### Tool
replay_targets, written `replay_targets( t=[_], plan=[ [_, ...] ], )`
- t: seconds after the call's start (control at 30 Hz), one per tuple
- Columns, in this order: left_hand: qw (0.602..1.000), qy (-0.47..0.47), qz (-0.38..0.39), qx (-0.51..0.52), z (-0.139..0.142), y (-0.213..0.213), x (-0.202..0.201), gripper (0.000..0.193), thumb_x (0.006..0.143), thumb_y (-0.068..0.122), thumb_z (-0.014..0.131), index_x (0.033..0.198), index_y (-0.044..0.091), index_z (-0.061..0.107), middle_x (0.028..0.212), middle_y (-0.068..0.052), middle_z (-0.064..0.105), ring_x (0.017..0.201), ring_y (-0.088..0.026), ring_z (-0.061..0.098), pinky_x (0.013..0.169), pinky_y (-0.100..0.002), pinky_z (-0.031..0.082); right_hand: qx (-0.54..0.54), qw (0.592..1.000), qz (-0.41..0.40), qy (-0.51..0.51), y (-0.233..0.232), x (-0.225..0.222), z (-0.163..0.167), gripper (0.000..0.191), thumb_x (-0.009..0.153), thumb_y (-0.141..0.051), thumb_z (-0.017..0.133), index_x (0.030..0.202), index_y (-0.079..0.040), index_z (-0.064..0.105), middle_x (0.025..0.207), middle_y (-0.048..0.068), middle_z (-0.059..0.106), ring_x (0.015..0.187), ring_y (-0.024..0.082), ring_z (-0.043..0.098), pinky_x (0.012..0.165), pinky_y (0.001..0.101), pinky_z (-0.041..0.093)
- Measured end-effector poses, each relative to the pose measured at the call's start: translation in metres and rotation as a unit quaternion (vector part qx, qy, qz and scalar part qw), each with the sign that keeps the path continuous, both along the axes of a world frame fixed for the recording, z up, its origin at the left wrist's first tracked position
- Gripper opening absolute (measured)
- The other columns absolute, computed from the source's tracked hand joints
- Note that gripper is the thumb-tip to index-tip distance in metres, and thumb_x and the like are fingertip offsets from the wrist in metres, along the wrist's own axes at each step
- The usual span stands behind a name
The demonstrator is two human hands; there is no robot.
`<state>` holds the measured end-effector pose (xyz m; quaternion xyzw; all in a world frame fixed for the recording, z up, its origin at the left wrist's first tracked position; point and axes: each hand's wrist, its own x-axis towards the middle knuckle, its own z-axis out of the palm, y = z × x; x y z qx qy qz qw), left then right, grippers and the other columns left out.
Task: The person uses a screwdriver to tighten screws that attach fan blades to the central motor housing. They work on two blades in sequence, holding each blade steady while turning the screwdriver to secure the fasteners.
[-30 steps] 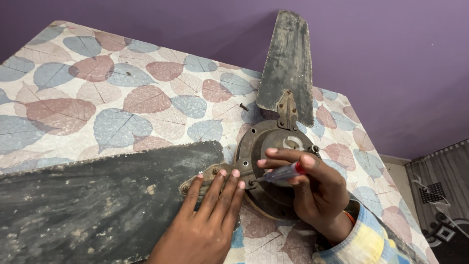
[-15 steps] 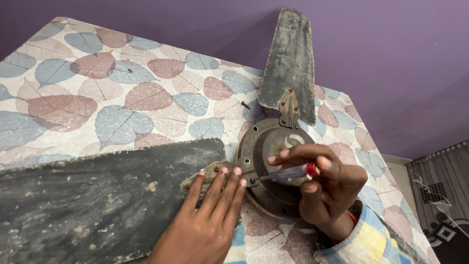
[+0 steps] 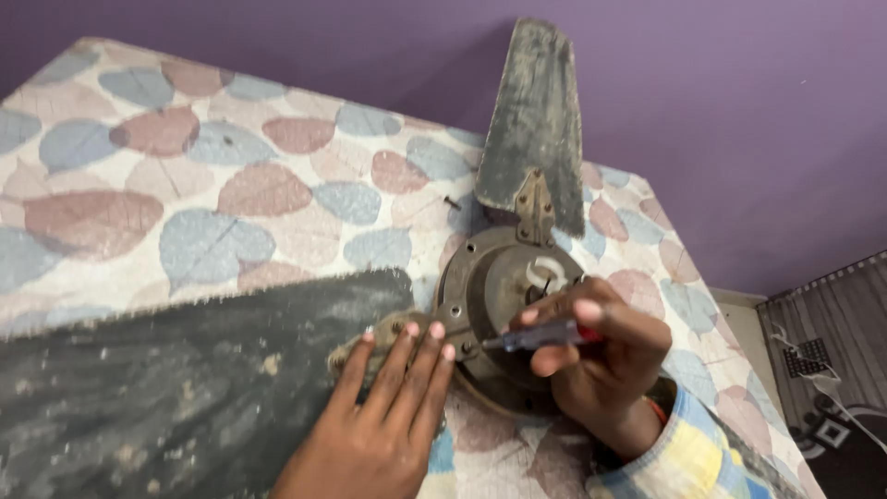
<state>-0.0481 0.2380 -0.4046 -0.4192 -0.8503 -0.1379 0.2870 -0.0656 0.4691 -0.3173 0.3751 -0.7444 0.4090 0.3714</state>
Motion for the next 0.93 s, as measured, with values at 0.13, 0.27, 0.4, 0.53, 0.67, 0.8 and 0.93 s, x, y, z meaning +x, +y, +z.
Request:
replay_targets(
  t=[0.13, 0.27, 0.4, 0.53, 0.67, 0.8, 0.93],
  plan=[
    [1.0, -0.009, 0.002, -0.002, 0.002, 0.0, 0.001, 0.057, 0.102, 0.034, 0.039, 0.141, -0.007, 0.048, 0.147, -0.031, 0.048, 0.139, -0.042, 0.041, 0.11, -0.066, 0.027, 0.03, 0.997, 0.053, -0.041, 0.002, 0.003, 0.006, 0.039, 0.112, -0.027, 0.049, 0.148, -0.012, 0.042, 0.105, 0.018, 0.069, 0.093, 0.022, 0.077, 0.085, 0.0338, 0.069],
    [1.0, -0.007, 0.004, -0.013, 0.003, -0.001, 0.003, 0.058, 0.101, 0.035, 0.041, 0.14, -0.008, 0.049, 0.145, -0.031, 0.049, 0.137, -0.043, 0.042, 0.111, -0.068, 0.03, 0.033, 0.995, 0.072, -0.065, 0.0, 0.006, 0.01, 0.036, 0.116, -0.017, 0.045, 0.15, -0.009, 0.037, 0.12, 0.023, 0.069, 0.108, 0.03, 0.075, 0.096, 0.042, 0.067],
    [1.0, 0.005, 0.004, 0.002, 0.002, -0.001, 0.002, 0.053, 0.102, 0.031, 0.042, 0.14, -0.005, 0.05, 0.145, -0.029, 0.051, 0.138, -0.042, 0.044, 0.108, -0.067, 0.031, -0.025, 0.994, 0.09, -0.053, -0.004, -0.001, 0.004, 0.037, 0.112, -0.007, 0.051, 0.147, -0.007, 0.041, 0.117, 0.025, 0.069, 0.106, 0.032, 0.074, 0.094, 0.0465, 0.067],
    [1.0, 0.006, 0.003, 0.011, -0.002, 0.003, 0.0, 0.051, 0.104, 0.031, 0.04, 0.14, -0.004, 0.051, 0.144, -0.029, 0.052, 0.138, -0.041, 0.045, 0.108, -0.068, 0.031, -0.065, 0.99, 0.114, -0.051, 0.001, 0.002, 0.0, 0.041, 0.107, -0.001, 0.061, 0.141, -0.009, 0.039, 0.107, 0.021, 0.068, 0.099, 0.024, 0.076, 0.087, 0.0428, 0.072],
    [1.0, 0.0, 0.009, 0.005, -0.006, 0.003, 0.001, 0.051, 0.104, 0.031, 0.039, 0.139, -0.004, 0.052, 0.143, -0.029, 0.052, 0.137, -0.04, 0.045, 0.108, -0.068, 0.031, -0.066, 0.993, 0.08, -0.05, 0.004, 0.004, -0.004, 0.045, 0.105, -0.003, 0.067, 0.139, -0.011, 0.038, 0.104, 0.02, 0.066, 0.098, 0.023, 0.075, 0.085, 0.0397, 0.072],
    [1.0, 0.02, 0.019, 0.002, -0.006, 0.004, -0.002, 0.05, 0.105, 0.031, 0.039, 0.139, -0.003, 0.052, 0.145, -0.028, 0.052, 0.139, -0.039, 0.045, 0.11, -0.068, 0.031, -0.065, 0.995, 0.061, -0.055, 0.002, 0.002, -0.005, 0.043, 0.104, -0.005, 0.066, 0.137, -0.011, 0.039, 0.108, 0.021, 0.069, 0.096, 0.025, 0.077, 0.083, 0.038, 0.072],
    [1.0, 0.011, 0.011, 0.005, -0.007, 0.004, -0.002, 0.052, 0.104, 0.032, 0.039, 0.139, -0.004, 0.052, 0.144, -0.029, 0.052, 0.138, -0.04, 0.044, 0.108, -0.068, 0.031, -0.043, 0.997, 0.038, -0.055, 0.005, 0.0, -0.006, 0.044, 0.103, -0.009, 0.067, 0.14, -0.01, 0.044, 0.101, 0.019, 0.069, 0.093, 0.026, 0.079, 0.08, 0.0386, 0.073]
  ],
)
